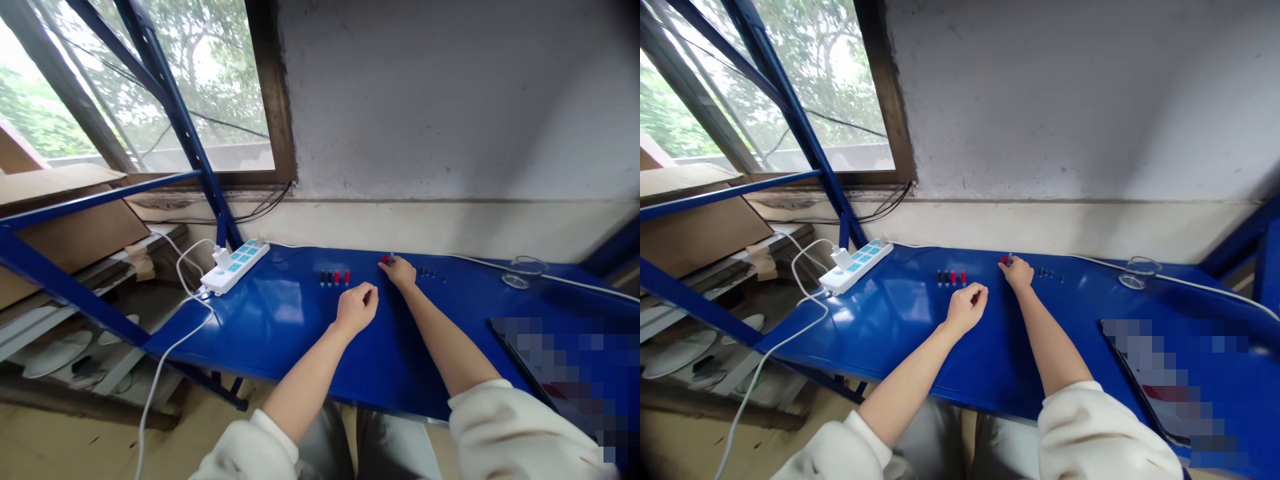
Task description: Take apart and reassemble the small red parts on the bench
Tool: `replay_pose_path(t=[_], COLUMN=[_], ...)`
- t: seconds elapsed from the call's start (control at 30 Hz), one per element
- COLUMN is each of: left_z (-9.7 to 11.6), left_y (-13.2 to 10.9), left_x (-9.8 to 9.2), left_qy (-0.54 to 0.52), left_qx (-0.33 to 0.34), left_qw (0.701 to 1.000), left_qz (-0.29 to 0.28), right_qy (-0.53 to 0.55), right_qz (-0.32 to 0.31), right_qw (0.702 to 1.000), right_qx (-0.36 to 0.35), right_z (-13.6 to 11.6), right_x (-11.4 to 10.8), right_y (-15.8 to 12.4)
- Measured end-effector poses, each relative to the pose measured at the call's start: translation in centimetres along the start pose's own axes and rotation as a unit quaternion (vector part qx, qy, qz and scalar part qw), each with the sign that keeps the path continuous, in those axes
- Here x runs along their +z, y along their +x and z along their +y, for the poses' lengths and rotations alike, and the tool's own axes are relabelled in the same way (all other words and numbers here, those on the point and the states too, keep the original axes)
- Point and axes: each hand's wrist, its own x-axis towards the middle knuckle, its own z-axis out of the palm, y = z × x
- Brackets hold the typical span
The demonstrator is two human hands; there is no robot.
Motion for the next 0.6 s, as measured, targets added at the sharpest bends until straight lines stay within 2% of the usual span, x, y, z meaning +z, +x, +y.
replay_pose_path(t=[0.13,0.3,0.6], left_z=[-0.1,-0.7,-1.8], left_y=[0.0,0.1,0.0], left_x=[0.0,0.2,0.3], left_qy=[0.013,0.047,0.097], left_qx=[0.002,0.003,-0.005], left_qw=[1.000,0.999,0.993], left_qz=[-0.007,-0.021,-0.071], right_qy=[-0.002,0.029,0.044], right_qz=[0.006,-0.010,-0.102], right_qw=[0.999,0.993,0.966], right_qx=[-0.052,-0.118,-0.232], right_z=[0.0,0.2,-0.5], right_x=[0.3,0.0,-2.3], right_y=[-0.7,-3.0,-6.7])
